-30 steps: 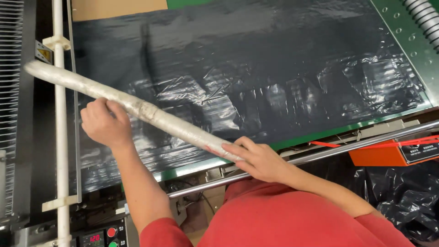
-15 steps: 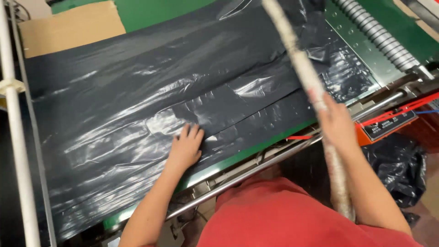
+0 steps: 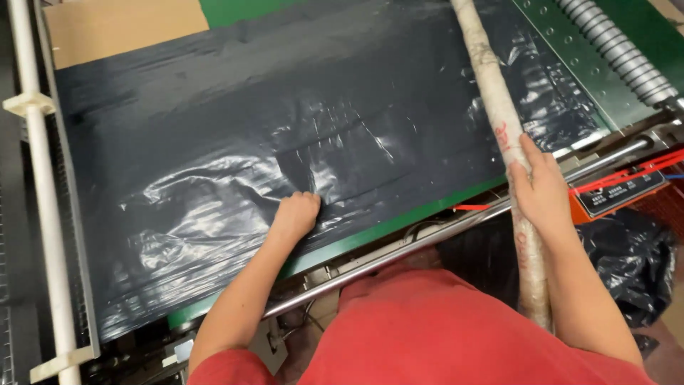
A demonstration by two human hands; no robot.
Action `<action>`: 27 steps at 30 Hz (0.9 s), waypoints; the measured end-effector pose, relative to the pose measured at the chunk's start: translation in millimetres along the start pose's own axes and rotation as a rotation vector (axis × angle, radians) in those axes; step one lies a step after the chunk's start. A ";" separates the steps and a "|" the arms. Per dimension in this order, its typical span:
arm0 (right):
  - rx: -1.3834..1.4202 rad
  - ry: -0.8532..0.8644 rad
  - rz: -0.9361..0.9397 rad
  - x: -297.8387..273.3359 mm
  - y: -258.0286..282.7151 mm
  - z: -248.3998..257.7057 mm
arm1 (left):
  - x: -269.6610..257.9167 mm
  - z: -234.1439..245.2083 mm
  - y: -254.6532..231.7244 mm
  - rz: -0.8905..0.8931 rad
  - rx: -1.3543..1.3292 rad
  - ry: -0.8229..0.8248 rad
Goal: Smoothing out black plastic film on a conveyor belt using a long padded tube to ensure it enters the machine without wrinkles.
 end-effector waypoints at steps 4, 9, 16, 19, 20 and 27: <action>0.032 0.019 0.099 -3.3 13.5 -27.6 | -4.2 21.6 -3.5 0.017 -0.318 0.355; 0.001 0.204 0.278 -26.0 85.8 -66.9 | -10.6 82.0 8.7 0.099 -0.492 0.259; 0.007 0.359 0.553 -70.2 162.1 -123.5 | -101.4 170.0 127.6 0.656 -0.126 -0.377; 0.083 0.432 0.672 -97.5 186.0 -130.5 | -165.1 170.3 136.1 0.888 0.263 -0.928; 0.116 0.465 0.739 -105.9 193.1 -130.1 | -170.7 159.6 137.7 0.907 0.282 -0.850; 0.157 0.492 0.793 -104.9 180.6 -130.1 | -168.5 149.8 141.4 0.899 0.050 -0.825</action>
Point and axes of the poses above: each hand's wrist, its own x-axis towards the middle knuckle, its own z-axis out of the back of the hand, y = z × x, the point moved 6 cm from there along x, towards the middle knuckle, and after that the axes turned 12 degrees about -z, right-handed, at the moved point
